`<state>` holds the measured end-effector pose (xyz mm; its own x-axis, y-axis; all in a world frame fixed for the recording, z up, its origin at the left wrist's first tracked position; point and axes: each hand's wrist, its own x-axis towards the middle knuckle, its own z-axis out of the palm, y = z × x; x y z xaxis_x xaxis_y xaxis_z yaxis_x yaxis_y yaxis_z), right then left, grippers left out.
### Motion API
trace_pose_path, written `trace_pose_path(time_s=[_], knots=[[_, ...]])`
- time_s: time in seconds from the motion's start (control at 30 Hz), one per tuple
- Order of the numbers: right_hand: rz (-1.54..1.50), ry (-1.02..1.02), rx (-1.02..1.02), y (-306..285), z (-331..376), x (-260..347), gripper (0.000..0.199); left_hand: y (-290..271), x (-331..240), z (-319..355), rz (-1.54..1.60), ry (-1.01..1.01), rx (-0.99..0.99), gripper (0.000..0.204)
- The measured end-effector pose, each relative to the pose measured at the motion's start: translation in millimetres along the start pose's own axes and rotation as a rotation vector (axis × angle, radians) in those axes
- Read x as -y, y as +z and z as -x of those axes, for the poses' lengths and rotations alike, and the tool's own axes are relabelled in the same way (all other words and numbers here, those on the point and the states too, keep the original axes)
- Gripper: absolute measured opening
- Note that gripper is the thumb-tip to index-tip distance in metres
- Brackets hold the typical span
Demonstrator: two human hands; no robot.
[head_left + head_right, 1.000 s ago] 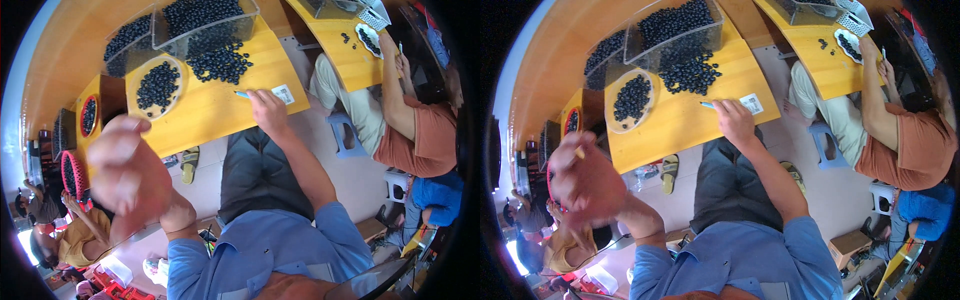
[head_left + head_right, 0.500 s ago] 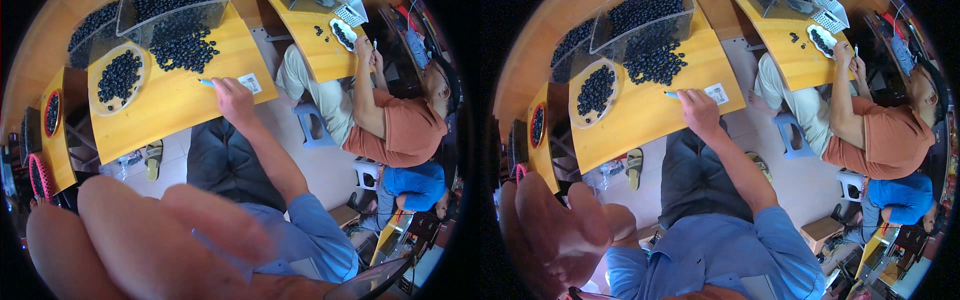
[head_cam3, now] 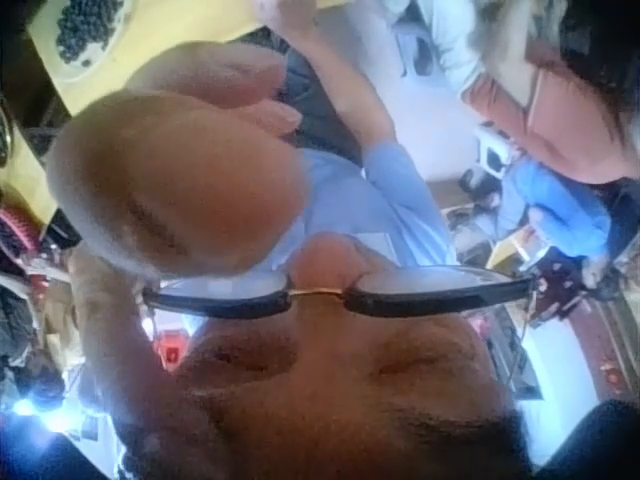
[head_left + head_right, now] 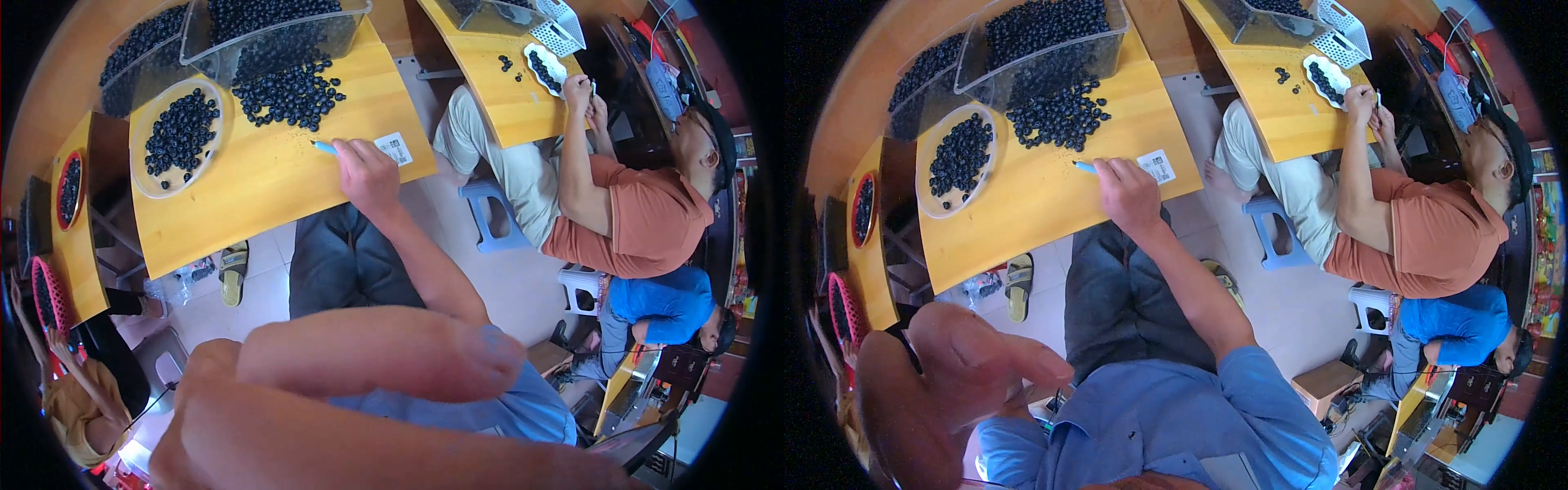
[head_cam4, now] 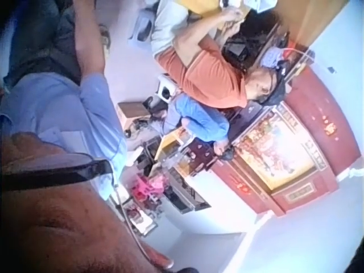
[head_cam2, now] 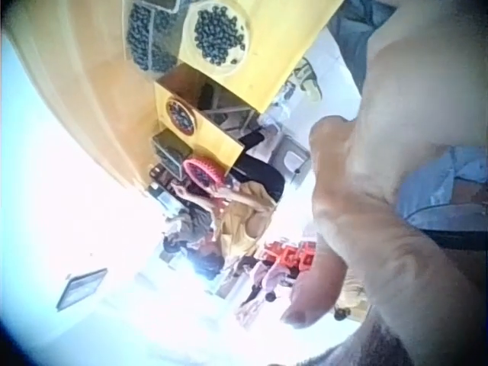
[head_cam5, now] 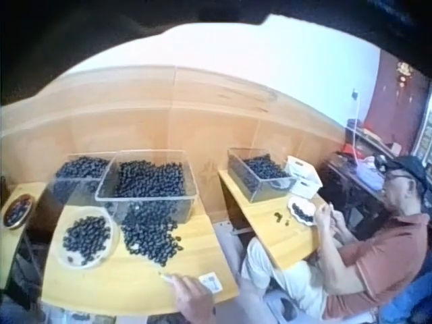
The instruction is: Manually sort small black round objects on a table surface into bins.
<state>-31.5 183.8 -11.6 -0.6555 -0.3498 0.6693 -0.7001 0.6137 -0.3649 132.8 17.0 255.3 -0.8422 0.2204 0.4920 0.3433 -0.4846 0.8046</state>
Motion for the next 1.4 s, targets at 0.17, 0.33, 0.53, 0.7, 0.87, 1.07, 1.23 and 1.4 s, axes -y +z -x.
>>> trace_pose_path(time_s=[0.17, 0.33, 0.53, 0.7, 0.87, 1.07, 1.23, 1.4], knots=[[-0.023, -0.012, -0.008, 6, -2, 7, 0.024, -9, 6, -4, 0.094, -0.074, 0.091, 0.069], [-0.034, 0.007, -0.014, 7, -5, 6, 0.020, -10, -4, 9, 0.158, -0.178, 0.106, 0.074], [0.007, 0.043, 0.002, -4, -6, 1, 0.020, -14, -24, 22, 0.217, -0.317, 0.148, 0.081], [-0.035, 0.029, 0.031, 6, 3, 1, 0.022, -29, -25, 7, 0.305, -0.411, 0.301, 0.087], [-0.075, 0.035, 0.005, 7, -4, 11, 0.022, -9, -56, 20, 0.080, -0.449, 0.122, 0.069], [-0.022, 0.047, 0.042, 2, -5, 6, 0.022, -10, -60, 27, -0.040, -0.412, -0.082, 0.061], [-0.026, 0.030, -0.025, 8, -3, 2, 0.022, -11, -57, 34, -0.165, -0.319, -0.147, 0.055], [-0.003, 0.002, -0.025, 2, -4, 8, 0.020, -45, 23, 20, -0.089, 0.308, -0.287, 0.026]])
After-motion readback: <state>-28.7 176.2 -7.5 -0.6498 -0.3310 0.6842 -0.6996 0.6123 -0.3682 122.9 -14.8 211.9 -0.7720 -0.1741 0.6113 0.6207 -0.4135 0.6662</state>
